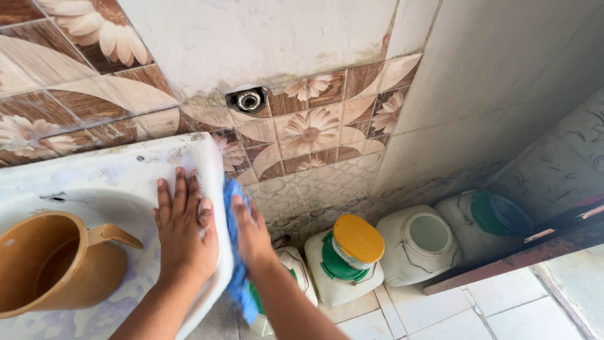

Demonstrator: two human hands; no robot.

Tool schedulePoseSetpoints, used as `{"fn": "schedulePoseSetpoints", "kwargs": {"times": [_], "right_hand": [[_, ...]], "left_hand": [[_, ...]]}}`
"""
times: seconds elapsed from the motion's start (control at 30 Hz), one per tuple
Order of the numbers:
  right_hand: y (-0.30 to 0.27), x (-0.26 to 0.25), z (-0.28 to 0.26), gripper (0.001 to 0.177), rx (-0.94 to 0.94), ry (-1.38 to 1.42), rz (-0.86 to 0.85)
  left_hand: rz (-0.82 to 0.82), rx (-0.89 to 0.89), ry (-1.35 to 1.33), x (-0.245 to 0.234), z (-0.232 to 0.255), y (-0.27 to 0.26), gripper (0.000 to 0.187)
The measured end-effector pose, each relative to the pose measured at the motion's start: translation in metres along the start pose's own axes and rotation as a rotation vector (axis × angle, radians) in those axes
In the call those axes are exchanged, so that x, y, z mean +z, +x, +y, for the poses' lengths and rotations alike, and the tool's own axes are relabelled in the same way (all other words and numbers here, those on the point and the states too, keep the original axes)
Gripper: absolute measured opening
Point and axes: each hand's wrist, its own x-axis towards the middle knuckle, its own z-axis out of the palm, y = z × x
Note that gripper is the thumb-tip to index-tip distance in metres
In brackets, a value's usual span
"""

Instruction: The person scrubs a white bathroom sink and the surrounding tiled wall using a blue cloth. They repeatedly scoop water from a green basin with a brown mug to rinse the cloth and the sink surfaces.

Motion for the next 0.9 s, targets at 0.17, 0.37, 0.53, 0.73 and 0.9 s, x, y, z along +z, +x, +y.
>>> {"fn": "schedulePoseSetpoints", "kwargs": {"times": [0.17, 0.37, 0.53, 0.73, 0.9], "right_hand": [[-0.010, 0.002, -0.029, 0.095, -0.322, -0.008, -0.141], [0.037, 0.019, -0.081, 0.099, -0.124, -0.106, -0.252], [0.021, 0.004, -0.056, 0.084, 0.169, 0.036, -0.382], [-0.016, -0.017, -0.004, 0.072, 0.143, 0.124, -0.357], [-0.067, -0.019, 0.036, 0.061, 0.092, 0.281, -0.250]], "left_hand": [[-0.010, -0.007, 0.004, -0.001, -0.004, 0.001, 0.061], [-0.016, -0.010, -0.020, 0.002, -0.005, -0.001, 0.059], [-0.022, -0.038, -0.012, 0.004, -0.006, 0.003, 0.058], [-0.009, 0.010, -0.049, 0.014, -0.014, 0.002, 0.060], [0.053, 0.406, -0.129, 0.005, -0.028, -0.034, 0.060]]}}
